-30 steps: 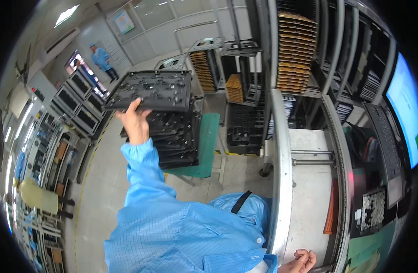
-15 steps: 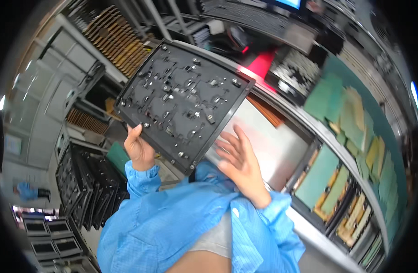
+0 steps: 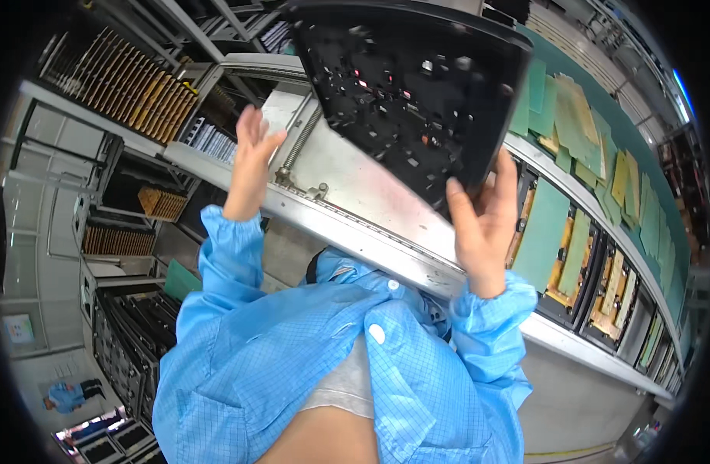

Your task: Assembling and inspecting circuit board components on a manufacturing line.

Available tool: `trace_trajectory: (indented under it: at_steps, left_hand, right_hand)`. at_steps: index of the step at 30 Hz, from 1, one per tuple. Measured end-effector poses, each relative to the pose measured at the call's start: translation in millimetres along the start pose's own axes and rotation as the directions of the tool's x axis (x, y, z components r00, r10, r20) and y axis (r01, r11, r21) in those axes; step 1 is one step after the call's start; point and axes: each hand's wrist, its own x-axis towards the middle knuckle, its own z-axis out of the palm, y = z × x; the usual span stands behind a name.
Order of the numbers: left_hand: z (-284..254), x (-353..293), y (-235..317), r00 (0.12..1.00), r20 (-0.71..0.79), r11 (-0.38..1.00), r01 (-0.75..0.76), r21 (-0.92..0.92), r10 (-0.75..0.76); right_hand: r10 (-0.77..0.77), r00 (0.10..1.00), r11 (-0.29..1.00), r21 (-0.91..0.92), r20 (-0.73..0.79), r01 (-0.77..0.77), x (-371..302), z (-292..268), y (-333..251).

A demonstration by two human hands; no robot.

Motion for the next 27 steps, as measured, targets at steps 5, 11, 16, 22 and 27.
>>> trace_trajectory:
  at_steps: [5,11,16,22,27]
  left_hand:
    - [37.3,26.6,34.7,0.636,0.168,0.493,-0.715,0.496,0.753]
    - [87.9,-30.0,125.2,0.264,0.708,-0.325,-0.748,0.579,0.655]
    - [103.7,6.6,113.5,0.432,0.859,-0.278,-0.820,0.501,0.274]
    - [81.6,60.6,140.8,0.419,0.703,-0.281,-0.706,0.650,0.574]
    - [35.2,78.6,132.3,0.832,0.349,0.639,-0.555,0.532,0.432]
  right_hand:
    - [-0.133,0.952,0.860,-0.445,0.275,0.249,32.3,-9.4,-23.6]
    - [-0.112,0.908,0.815,-0.485,0.403,0.316,41.8,1.9,-27.0]
    - [-0.265,0.858,0.678,-0.548,0.441,0.491,49.3,8.3,-30.6]
    - [-0.471,0.873,0.776,-0.531,-0.128,0.341,8.6,-14.1,1.7]
    - [0.264,0.957,0.957,0.156,-0.119,-0.245,-39.5,4.0,45.0]
